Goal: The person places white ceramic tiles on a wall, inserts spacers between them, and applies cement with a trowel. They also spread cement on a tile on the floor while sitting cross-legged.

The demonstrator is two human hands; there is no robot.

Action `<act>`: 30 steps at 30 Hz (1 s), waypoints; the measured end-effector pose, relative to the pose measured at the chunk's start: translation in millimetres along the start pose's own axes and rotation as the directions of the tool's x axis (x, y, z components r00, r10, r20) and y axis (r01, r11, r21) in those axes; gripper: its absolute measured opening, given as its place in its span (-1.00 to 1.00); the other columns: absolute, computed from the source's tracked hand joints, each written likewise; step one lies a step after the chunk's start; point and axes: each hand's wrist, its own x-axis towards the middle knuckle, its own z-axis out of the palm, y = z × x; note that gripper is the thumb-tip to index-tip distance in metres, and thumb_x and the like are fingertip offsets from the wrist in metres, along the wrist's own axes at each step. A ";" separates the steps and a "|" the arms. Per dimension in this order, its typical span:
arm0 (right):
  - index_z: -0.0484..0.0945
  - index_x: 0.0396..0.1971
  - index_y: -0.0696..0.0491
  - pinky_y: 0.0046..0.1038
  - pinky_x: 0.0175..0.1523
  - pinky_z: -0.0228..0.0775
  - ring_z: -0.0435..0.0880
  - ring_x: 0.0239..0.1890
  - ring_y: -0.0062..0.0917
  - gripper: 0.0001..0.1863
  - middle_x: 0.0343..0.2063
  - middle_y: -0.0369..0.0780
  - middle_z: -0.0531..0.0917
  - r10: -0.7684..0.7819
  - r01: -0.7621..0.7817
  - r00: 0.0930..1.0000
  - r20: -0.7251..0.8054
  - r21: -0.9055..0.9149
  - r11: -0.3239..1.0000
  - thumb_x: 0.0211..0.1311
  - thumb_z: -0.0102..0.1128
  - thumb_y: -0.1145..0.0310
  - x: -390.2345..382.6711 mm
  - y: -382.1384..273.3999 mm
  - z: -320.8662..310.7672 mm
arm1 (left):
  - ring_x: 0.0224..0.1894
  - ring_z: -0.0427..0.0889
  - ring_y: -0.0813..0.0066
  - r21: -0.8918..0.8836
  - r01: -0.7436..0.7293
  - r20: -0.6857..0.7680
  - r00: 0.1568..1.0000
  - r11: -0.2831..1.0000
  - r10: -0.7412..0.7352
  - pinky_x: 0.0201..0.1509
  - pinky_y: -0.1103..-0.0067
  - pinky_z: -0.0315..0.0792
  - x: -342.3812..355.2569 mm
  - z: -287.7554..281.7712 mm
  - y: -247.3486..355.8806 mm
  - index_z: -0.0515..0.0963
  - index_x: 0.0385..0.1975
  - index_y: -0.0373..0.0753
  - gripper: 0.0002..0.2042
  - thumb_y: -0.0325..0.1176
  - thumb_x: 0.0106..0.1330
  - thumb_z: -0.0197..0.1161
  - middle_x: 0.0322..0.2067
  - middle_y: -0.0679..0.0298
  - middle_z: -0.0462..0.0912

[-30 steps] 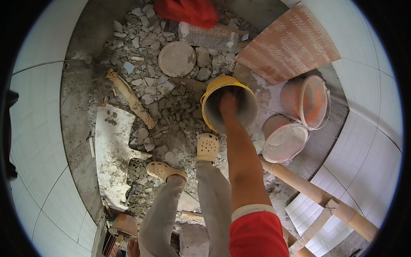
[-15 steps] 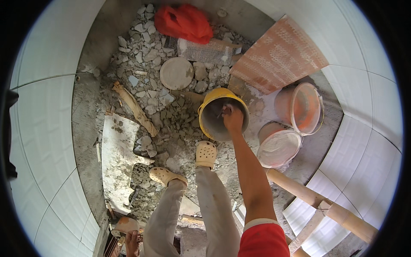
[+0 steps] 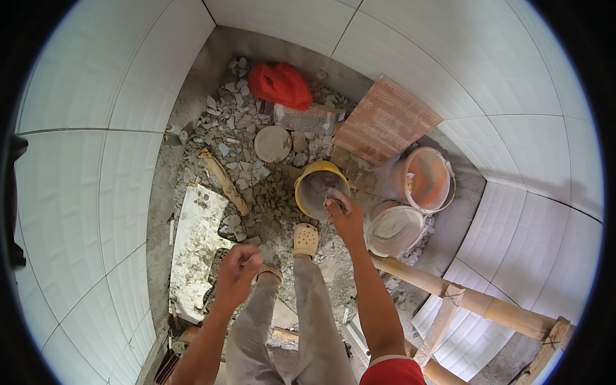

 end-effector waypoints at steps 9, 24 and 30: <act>0.67 0.11 0.13 -0.45 -0.06 0.52 0.76 -0.25 -0.51 -0.61 -0.27 -0.14 0.80 -0.069 0.054 0.997 -0.035 -0.315 0.948 0.33 0.33 0.31 23.4 43.0 -3.9 | -0.23 0.62 0.61 0.211 -0.084 0.139 0.989 0.974 0.055 -0.12 0.59 0.53 23.6 50.1 -3.0 0.59 -0.11 -0.32 -0.77 -0.28 0.45 0.32 -0.28 0.30 0.67; 0.70 -0.24 0.12 -0.34 -0.08 0.53 0.72 -0.24 -0.29 -0.89 -0.30 -0.15 0.73 -0.278 0.360 0.905 0.322 -0.229 0.904 0.27 0.30 0.47 -67.7 -79.6 29.2 | -0.27 0.67 0.59 0.137 -0.041 -0.047 0.998 0.990 0.047 -0.14 0.58 0.57 -24.5 53.1 21.5 0.57 -0.06 -0.34 -0.79 -0.38 0.43 0.35 -0.30 0.30 0.70; 0.69 -0.24 0.14 -0.40 -0.22 0.49 0.67 -0.36 -0.33 -0.88 -0.37 -0.14 0.68 -0.424 0.550 0.761 0.492 -0.142 0.823 0.22 0.36 0.52 -140.6 -225.4 62.8 | -0.34 0.64 0.66 -0.137 -0.042 -0.190 0.982 0.990 0.016 -0.22 0.61 0.54 -49.6 4.4 139.4 0.64 -0.15 -0.35 -0.81 -0.35 0.39 0.38 -0.33 0.32 0.72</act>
